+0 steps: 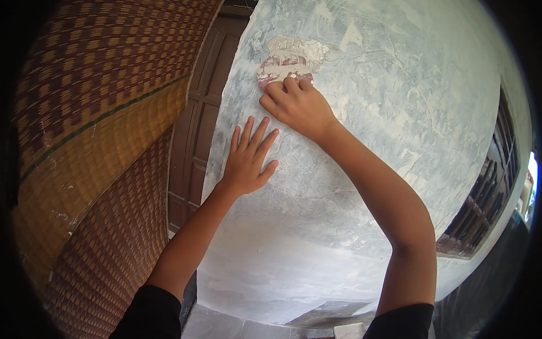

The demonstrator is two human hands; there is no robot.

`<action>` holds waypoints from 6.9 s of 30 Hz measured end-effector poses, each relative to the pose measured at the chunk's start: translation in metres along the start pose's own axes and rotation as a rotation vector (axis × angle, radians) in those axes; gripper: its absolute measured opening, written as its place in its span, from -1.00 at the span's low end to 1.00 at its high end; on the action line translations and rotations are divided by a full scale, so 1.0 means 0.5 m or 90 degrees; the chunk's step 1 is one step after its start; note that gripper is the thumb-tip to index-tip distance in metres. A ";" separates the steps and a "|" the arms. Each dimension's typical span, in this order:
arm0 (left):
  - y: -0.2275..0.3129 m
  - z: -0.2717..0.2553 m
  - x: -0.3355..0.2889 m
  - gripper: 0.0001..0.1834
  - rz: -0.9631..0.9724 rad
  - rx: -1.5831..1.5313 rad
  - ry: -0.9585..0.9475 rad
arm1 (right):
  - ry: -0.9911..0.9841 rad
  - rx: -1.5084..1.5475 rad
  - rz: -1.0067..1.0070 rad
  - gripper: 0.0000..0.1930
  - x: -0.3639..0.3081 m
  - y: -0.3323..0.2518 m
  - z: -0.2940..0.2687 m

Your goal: The person applies wall filler to cracks and holes in a wall using a plastic scraper.

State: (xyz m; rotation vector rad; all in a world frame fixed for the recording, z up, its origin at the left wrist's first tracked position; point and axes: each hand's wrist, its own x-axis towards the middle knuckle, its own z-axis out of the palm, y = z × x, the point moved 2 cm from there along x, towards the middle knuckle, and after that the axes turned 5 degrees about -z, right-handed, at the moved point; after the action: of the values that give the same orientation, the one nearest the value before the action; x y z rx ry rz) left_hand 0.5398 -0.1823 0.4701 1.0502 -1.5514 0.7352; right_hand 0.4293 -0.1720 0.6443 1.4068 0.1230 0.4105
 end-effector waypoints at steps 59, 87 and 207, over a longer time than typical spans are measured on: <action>0.004 0.015 -0.013 -0.26 0.005 0.018 0.018 | 0.074 0.765 0.774 -0.80 -0.022 0.261 0.000; -0.005 0.010 -0.003 -0.26 0.017 0.011 0.006 | -0.045 0.705 0.757 -0.79 -0.067 0.332 0.011; 0.001 -0.006 0.003 -0.26 0.004 0.001 -0.034 | -0.080 0.631 0.679 -0.66 -0.035 0.458 0.044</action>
State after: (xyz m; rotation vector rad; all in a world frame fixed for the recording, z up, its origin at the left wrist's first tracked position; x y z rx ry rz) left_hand 0.5406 -0.1799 0.4723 1.0743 -1.6010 0.7177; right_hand 0.3733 -0.1742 0.8683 2.4148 -0.6494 1.2432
